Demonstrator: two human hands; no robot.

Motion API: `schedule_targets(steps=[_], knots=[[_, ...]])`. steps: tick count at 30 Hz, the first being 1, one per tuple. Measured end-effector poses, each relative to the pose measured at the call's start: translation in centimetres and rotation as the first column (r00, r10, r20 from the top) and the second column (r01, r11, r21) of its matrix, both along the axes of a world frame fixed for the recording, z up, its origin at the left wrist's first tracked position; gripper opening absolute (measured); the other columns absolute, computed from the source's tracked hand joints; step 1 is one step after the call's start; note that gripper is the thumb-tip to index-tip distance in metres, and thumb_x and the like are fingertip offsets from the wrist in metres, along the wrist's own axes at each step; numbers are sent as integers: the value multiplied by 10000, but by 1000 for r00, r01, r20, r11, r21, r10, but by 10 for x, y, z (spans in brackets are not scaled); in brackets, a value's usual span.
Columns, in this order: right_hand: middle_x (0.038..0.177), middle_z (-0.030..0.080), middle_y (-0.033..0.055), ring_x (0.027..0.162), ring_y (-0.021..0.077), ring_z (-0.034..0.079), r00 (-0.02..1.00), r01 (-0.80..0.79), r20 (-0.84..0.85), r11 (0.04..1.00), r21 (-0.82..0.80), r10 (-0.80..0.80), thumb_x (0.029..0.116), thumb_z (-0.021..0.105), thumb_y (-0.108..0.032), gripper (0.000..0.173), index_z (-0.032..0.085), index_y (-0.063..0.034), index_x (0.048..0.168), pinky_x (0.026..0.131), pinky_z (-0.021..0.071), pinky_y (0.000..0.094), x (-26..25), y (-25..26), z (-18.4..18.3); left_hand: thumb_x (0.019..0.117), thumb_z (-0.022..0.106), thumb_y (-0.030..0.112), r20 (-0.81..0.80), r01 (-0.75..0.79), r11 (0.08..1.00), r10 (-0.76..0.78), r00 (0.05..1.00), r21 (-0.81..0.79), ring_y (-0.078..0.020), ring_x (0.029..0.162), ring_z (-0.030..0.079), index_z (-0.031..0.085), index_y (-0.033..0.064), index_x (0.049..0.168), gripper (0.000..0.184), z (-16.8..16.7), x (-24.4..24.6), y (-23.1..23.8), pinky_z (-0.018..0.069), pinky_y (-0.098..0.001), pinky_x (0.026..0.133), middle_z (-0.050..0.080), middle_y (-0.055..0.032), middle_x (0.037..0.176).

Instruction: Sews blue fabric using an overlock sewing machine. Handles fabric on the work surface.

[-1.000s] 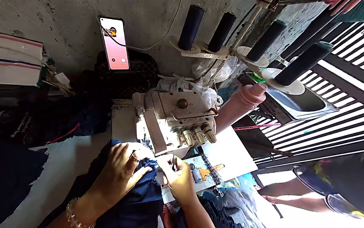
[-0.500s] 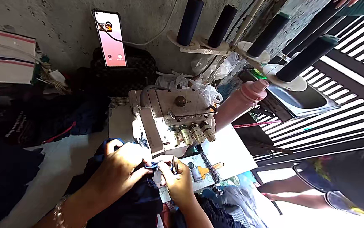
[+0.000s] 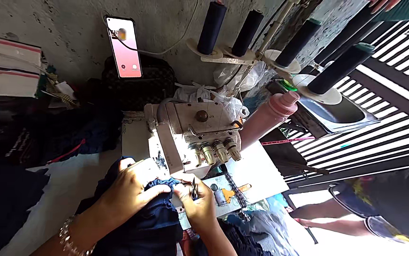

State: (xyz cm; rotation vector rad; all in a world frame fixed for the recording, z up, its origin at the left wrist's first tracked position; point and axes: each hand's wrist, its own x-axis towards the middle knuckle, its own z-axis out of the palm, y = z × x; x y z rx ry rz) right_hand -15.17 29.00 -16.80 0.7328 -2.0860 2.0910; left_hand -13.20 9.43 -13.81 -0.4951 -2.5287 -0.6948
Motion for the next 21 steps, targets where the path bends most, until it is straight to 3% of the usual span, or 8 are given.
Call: schedule_targets(steps=[2,4,7,10,13,18,21], knots=[[850,685,-17,625,-75,488,998,44,-59,991,123,-37,892,755,-254,282,747,1,1012,573,418,99,0,-1,4,924,559,465,-31,-19,997,17,999,-68,-167,754,607,692,160,785,360,4,1,3,386,-441,797,634,-9,776],[782,684,-36,614,-76,527,997,72,-8,986,149,-72,893,738,-190,155,739,-35,892,576,444,101,2,-3,8,924,552,454,-49,-35,994,30,998,-106,-191,689,604,679,155,764,362,5,3,6,400,-465,803,607,-16,698],[740,683,-53,602,-87,540,991,80,99,995,53,-85,895,699,-76,76,742,-34,848,574,451,90,2,-5,13,928,553,533,-6,-67,996,67,998,-61,-194,628,582,650,130,724,461,3,7,4,402,-484,819,570,-26,638],[689,643,-72,569,-91,507,989,119,71,988,102,-127,889,703,-110,110,722,-53,798,541,423,92,0,-5,12,949,526,508,59,-150,989,149,987,1,-209,703,610,713,119,798,457,1,15,0,384,-512,817,622,-35,706],[638,595,-85,528,-77,463,984,173,7,956,237,-180,877,727,-210,184,697,-90,740,503,386,119,-2,-9,10,962,495,465,76,-277,961,277,958,-2,-237,771,640,702,125,814,424,-3,23,6,366,-552,837,657,-45,764],[650,628,-63,536,-61,495,974,228,-70,926,302,-217,814,779,-230,182,698,-89,732,507,407,127,-8,-12,7,894,500,376,26,-436,899,437,899,-33,-254,757,632,685,136,766,329,-7,25,22,355,-548,838,653,-43,736],[624,592,-71,521,-66,476,962,273,-116,903,330,-248,815,762,-217,168,697,-80,744,500,398,114,-10,-12,6,836,513,354,9,-485,873,486,874,-41,-248,711,616,643,144,714,275,-7,18,31,347,-535,821,623,-38,685]])
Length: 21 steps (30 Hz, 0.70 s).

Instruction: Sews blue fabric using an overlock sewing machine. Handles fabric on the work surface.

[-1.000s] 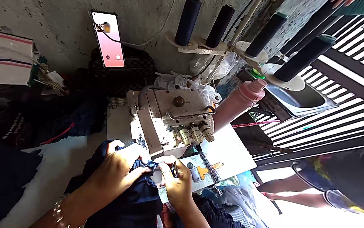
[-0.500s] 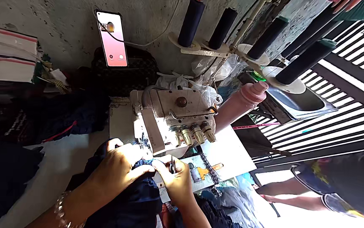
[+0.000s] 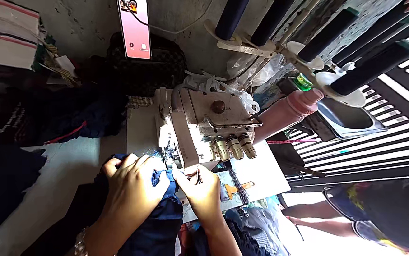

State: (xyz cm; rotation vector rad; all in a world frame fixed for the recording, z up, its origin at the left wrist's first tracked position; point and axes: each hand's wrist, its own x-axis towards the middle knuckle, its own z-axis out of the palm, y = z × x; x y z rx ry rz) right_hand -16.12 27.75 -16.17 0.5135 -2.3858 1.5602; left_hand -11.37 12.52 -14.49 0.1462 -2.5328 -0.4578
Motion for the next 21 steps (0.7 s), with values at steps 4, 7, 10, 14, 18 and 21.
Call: schedule_targets(steps=[4,7,10,14,18,21], knots=[[601,576,-49,501,-26,471,992,93,-98,990,107,-83,813,730,-221,171,715,-62,755,485,394,155,-3,-5,1,826,515,386,47,-46,998,48,998,-42,-373,940,604,713,102,829,347,1,-10,4,328,-615,875,618,-132,905],[608,597,-31,506,-6,519,985,137,-120,985,100,-125,817,726,-214,190,722,-24,831,488,437,171,-5,-9,0,848,494,376,119,-57,997,62,991,-42,-454,1165,555,706,66,928,385,3,-11,5,293,-688,951,628,-203,1129],[642,628,-17,537,10,565,980,167,-125,982,90,-156,820,718,-182,226,701,11,937,513,480,186,-6,-13,-1,882,456,352,136,-51,996,60,989,-69,-471,1179,547,702,50,942,393,3,-14,4,289,-689,957,624,-222,1142],[669,660,37,581,90,630,950,258,-212,959,120,-229,776,740,-158,220,715,21,902,544,519,254,-7,-20,-1,926,470,350,232,-63,997,71,970,-44,-495,1248,504,713,30,991,407,8,-20,4,248,-722,1021,604,-270,1146],[690,670,12,550,32,567,981,139,-148,987,77,-127,855,717,-177,173,719,-10,901,529,480,201,-8,-10,-4,945,449,407,265,62,998,-65,962,20,-489,1283,475,686,13,1030,468,10,-16,-12,270,-724,996,587,-253,1201],[733,690,-3,598,54,576,992,11,-126,994,108,3,843,728,-244,205,777,-59,914,551,475,249,-9,1,-2,898,507,505,243,142,989,-145,959,33,-482,1299,457,690,0,1052,559,7,-15,-24,306,-702,964,586,-238,1243]])
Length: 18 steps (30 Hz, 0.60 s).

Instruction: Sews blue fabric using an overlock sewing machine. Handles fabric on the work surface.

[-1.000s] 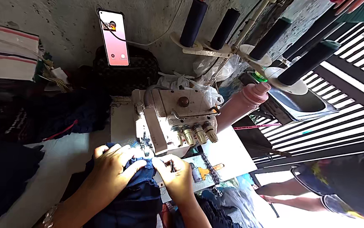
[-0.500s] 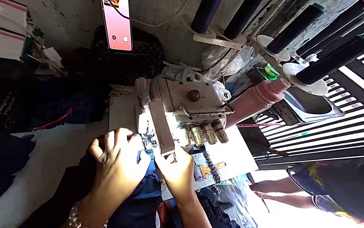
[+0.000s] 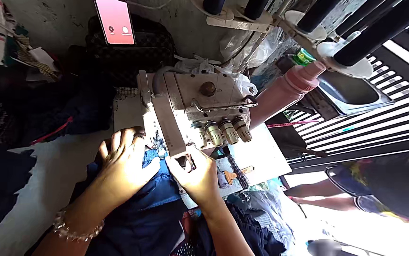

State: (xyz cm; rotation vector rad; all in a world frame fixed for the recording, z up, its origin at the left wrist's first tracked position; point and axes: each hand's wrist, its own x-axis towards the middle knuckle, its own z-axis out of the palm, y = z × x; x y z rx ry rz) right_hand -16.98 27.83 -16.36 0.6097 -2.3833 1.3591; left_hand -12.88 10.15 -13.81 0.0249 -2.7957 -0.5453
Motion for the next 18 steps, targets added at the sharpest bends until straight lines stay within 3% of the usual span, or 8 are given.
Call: schedule_targets(steps=[6,14,18], knots=[[688,673,15,627,138,646,998,47,-57,989,143,-40,801,740,-290,199,766,-93,794,523,492,351,-1,-1,4,855,537,499,-18,-51,999,51,999,-16,-469,1319,449,683,47,1035,507,-1,1,5,300,-692,987,569,-229,1285],[622,604,-5,559,117,577,995,97,-43,984,151,-91,779,745,-302,220,700,-96,713,480,432,325,-3,-4,6,856,526,524,-34,-77,995,75,997,-62,-468,1379,424,660,-4,1070,585,-2,-2,4,214,-714,1080,561,-262,1314],[620,615,-7,567,115,601,993,115,-51,983,146,-109,788,745,-297,215,697,-102,712,484,451,324,-4,-5,4,858,527,550,-43,-93,993,90,995,-79,-436,1441,388,663,-17,1131,644,-4,-4,4,168,-709,1124,558,-251,1376]])
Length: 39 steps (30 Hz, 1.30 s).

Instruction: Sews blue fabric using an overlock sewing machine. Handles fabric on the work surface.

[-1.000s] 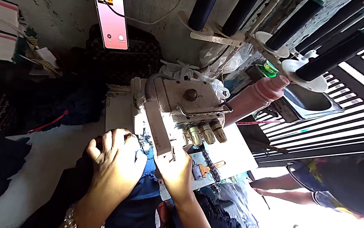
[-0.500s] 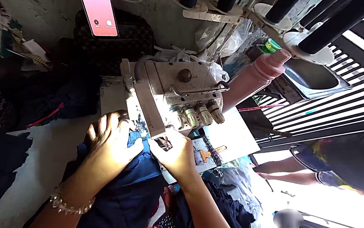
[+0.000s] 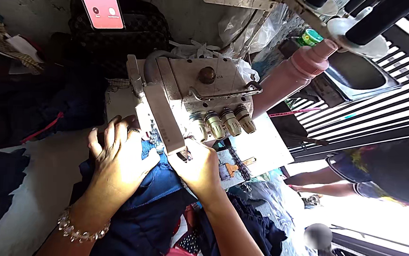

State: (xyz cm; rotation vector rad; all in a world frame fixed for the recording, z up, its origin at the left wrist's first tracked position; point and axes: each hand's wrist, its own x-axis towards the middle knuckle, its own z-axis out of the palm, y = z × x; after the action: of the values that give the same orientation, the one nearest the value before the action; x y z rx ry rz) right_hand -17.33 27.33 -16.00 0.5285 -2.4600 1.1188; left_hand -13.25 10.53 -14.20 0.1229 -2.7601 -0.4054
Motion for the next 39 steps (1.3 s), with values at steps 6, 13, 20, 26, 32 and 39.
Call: schedule_targets(steps=[6,13,20,26,32,39], knots=[[619,615,10,568,129,599,1000,-14,-7,1000,-9,13,797,728,-258,192,707,-90,707,493,455,332,0,0,0,870,513,584,1,-7,999,7,1000,-36,-401,1495,341,654,-32,1196,711,-4,-1,-3,115,-703,1155,523,-248,1461],[617,612,24,572,147,602,1000,7,7,1000,-14,-7,806,736,-258,212,703,-76,704,502,455,353,0,-2,1,938,591,383,111,77,986,-94,989,150,-430,1516,294,606,-50,1328,583,15,-11,-26,84,-763,1147,450,-232,1556],[650,646,44,607,170,637,1000,10,3,1000,-18,-10,820,734,-250,210,726,-63,727,524,483,375,1,-4,2,861,746,238,-101,170,979,-159,982,109,-427,1353,522,756,26,874,212,7,-31,-43,148,-805,1097,681,-175,1287],[669,669,37,617,165,651,1000,-3,-30,1000,-7,3,830,730,-260,205,745,-69,757,534,501,379,-1,-2,-1,947,565,175,-72,134,990,-136,988,-40,-486,1191,582,695,-45,948,255,10,-24,-30,293,-740,1034,658,-273,1131],[803,710,37,700,56,644,978,-94,-196,986,-135,66,838,733,-171,137,780,-46,868,616,525,197,6,-2,-8,993,451,186,-283,-19,1000,25,959,25,-446,1098,621,643,1,979,267,2,-5,-26,324,-714,967,663,-224,1072],[850,773,76,754,182,733,929,-241,-292,971,-12,227,837,711,-164,242,826,-93,1038,633,580,338,1,-25,-10,970,464,170,-322,32,995,-62,945,-99,-389,1129,609,684,42,976,254,-3,22,-3,418,-595,859,685,-146,1136]])
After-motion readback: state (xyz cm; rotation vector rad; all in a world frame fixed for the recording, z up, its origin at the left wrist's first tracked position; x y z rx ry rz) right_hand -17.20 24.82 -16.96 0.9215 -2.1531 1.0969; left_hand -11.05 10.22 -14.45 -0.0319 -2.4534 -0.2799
